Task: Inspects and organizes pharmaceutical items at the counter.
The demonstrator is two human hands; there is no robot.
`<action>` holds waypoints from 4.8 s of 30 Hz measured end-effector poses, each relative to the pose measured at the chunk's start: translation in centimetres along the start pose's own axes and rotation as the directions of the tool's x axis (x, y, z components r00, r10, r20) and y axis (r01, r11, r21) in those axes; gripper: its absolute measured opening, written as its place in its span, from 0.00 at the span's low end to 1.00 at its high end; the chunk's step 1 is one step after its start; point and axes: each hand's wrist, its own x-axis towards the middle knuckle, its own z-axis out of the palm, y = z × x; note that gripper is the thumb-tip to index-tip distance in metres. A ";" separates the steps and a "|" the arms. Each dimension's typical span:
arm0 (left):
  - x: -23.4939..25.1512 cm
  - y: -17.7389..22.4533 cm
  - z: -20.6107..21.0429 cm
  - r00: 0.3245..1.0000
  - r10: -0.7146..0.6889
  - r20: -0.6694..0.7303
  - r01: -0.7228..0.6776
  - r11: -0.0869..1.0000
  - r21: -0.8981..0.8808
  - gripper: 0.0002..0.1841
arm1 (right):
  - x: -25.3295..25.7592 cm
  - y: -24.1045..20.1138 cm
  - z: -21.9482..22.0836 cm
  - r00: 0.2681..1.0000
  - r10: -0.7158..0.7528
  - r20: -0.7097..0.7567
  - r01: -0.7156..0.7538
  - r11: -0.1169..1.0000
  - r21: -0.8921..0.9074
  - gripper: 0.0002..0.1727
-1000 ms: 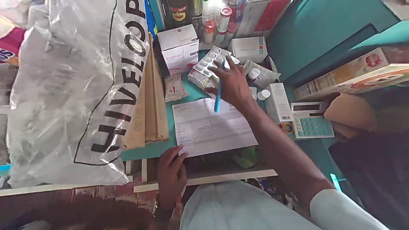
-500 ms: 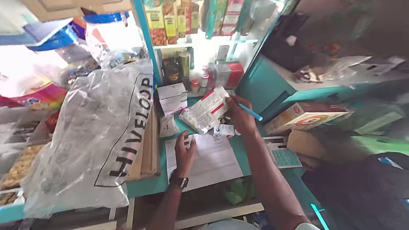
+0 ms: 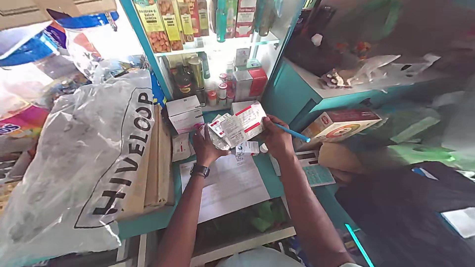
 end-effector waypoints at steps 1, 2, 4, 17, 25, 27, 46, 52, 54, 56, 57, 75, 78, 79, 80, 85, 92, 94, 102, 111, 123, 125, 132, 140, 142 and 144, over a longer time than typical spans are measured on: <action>0.2 0.1 0.0 1.000 -0.013 0.019 0.013 1.000 0.015 0.86 | 0.0 0.0 -0.2 1.000 -0.015 -0.004 0.015 1.000 -0.006 0.14; 0.3 0.1 0.0 0.999 -0.021 0.033 0.020 1.000 0.023 0.86 | -0.1 -0.1 -0.4 0.998 -0.052 -0.019 0.051 0.998 -0.028 0.14; 0.2 -0.3 0.1 1.000 -0.002 -0.007 0.002 1.000 -0.014 0.84 | -0.8 -0.7 -1.2 0.983 -0.173 -0.070 0.160 0.975 -0.153 0.13; -4.6 -0.8 -1.7 0.995 -0.076 -0.066 0.078 0.996 0.038 0.78 | -3.0 0.7 -1.9 0.877 -0.459 0.143 0.416 0.577 -0.703 0.15; -7.2 -2.8 -1.9 0.979 -0.015 -0.203 0.019 1.000 0.015 0.75 | -2.2 2.9 0.3 0.832 -0.458 0.315 0.508 0.399 -0.763 0.15; -7.7 -2.8 -2.6 0.968 -0.035 -0.248 0.030 0.999 -0.024 0.72 | -1.7 3.5 0.7 0.819 -0.457 0.347 0.532 0.377 -0.758 0.15; -9.3 -2.4 -2.3 0.864 -0.503 0.000 0.154 0.264 -0.952 0.30 | -4.3 8.3 7.1 0.812 -0.036 0.582 0.552 0.370 -0.747 0.30; -8.5 -1.5 -1.4 0.930 -0.353 -0.107 -0.094 0.055 -0.994 0.22 | -1.8 11.6 8.9 0.905 0.015 0.426 0.342 0.570 -0.747 0.39; -7.9 -0.7 -1.3 0.913 -0.313 -0.263 -0.208 0.197 -0.958 0.20 | -1.1 11.8 8.0 0.950 -0.039 0.309 0.220 0.784 -0.580 0.34; -7.5 -1.0 -1.7 0.861 -0.250 -0.443 -0.273 0.507 -0.817 0.20 | -1.5 11.0 7.6 0.967 -0.046 0.252 0.141 0.917 -0.374 0.33; -7.5 -1.2 -2.2 0.846 -0.177 -0.504 -0.286 0.647 -0.707 0.19 | -1.9 10.5 7.3 0.967 -0.059 0.247 0.129 0.951 -0.280 0.34; -12.7 1.1 -1.8 0.928 0.075 -0.364 -0.354 0.476 -0.805 0.13 | -10.0 10.1 5.6 0.936 -0.333 0.114 0.346 0.929 -0.129 0.30; -13.8 0.0 -2.3 0.971 0.184 -0.150 -0.205 0.326 -0.923 0.05 | -10.0 9.6 3.7 0.924 -0.373 0.089 0.383 0.897 -0.218 0.27; -14.2 -0.5 -2.8 0.968 0.234 -0.089 -0.186 0.434 -0.881 0.09 | -9.9 9.5 2.9 0.924 -0.371 0.092 0.382 0.889 -0.252 0.27; -14.7 -1.0 -3.3 0.971 0.231 -0.056 -0.184 0.580 -0.794 0.16 | -9.9 9.6 2.2 0.931 -0.354 0.089 0.365 0.888 -0.280 0.27; -14.3 -1.9 -4.7 0.953 0.042 -0.301 -0.218 0.786 -0.579 0.09 | -11.5 9.7 1.6 0.921 -0.324 0.216 0.386 0.833 -0.396 0.22; -11.3 0.9 -8.4 0.901 -0.074 -0.427 -0.181 0.832 -0.525 0.07 | -12.5 9.9 2.1 0.727 -0.481 0.490 0.667 0.663 -0.340 0.17; -10.9 0.6 -9.1 0.897 -0.145 -0.418 -0.105 0.849 -0.518 0.06 | -12.5 9.6 2.1 0.672 -0.510 0.537 0.717 0.629 -0.301 0.16; -10.5 -1.0 -9.9 0.930 -0.313 -0.193 0.049 0.626 -0.778 0.04 | -11.9 7.8 0.7 0.591 -0.561 0.581 0.757 0.634 -0.158 0.17; -9.7 -1.9 -6.1 0.918 -0.391 -0.069 -0.019 0.131 -0.991 0.24 | -10.5 7.5 0.8 0.647 -0.709 0.281 0.761 0.622 -0.183 0.18; -14.5 -0.4 -2.6 0.983 -0.098 0.156 0.137 -0.176 -0.975 0.19 | -10.5 9.1 3.1 0.891 0.024 0.454 0.114 0.955 -0.274 0.40; -14.5 -1.0 -3.1 0.976 -0.136 0.168 0.140 -0.190 -0.972 0.13 | -9.6 8.4 3.6 0.879 0.131 0.459 0.012 0.955 -0.295 0.38; -13.3 -3.6 -2.3 0.977 -0.174 0.120 0.040 -0.407 -0.913 0.08 | -6.5 10.1 1.8 0.955 0.096 0.281 -0.023 0.967 -0.253 0.22; -12.9 -5.0 -2.0 0.989 -0.117 0.089 0.022 -0.483 -0.875 0.13 | -5.0 8.5 1.7 0.969 0.145 0.198 -0.106 0.975 -0.198 0.22; -13.0 -5.0 -2.0 0.995 -0.086 0.051 0.003 -0.479 -0.878 0.11 | -4.7 8.3 1.7 0.971 0.147 0.191 -0.107 0.973 -0.204 0.23; -13.1 -4.9 -2.0 0.998 -0.061 0.027 -0.007 -0.503 -0.864 0.10 | -4.4 8.1 1.6 0.971 0.144 0.189 -0.107 0.975 -0.196 0.23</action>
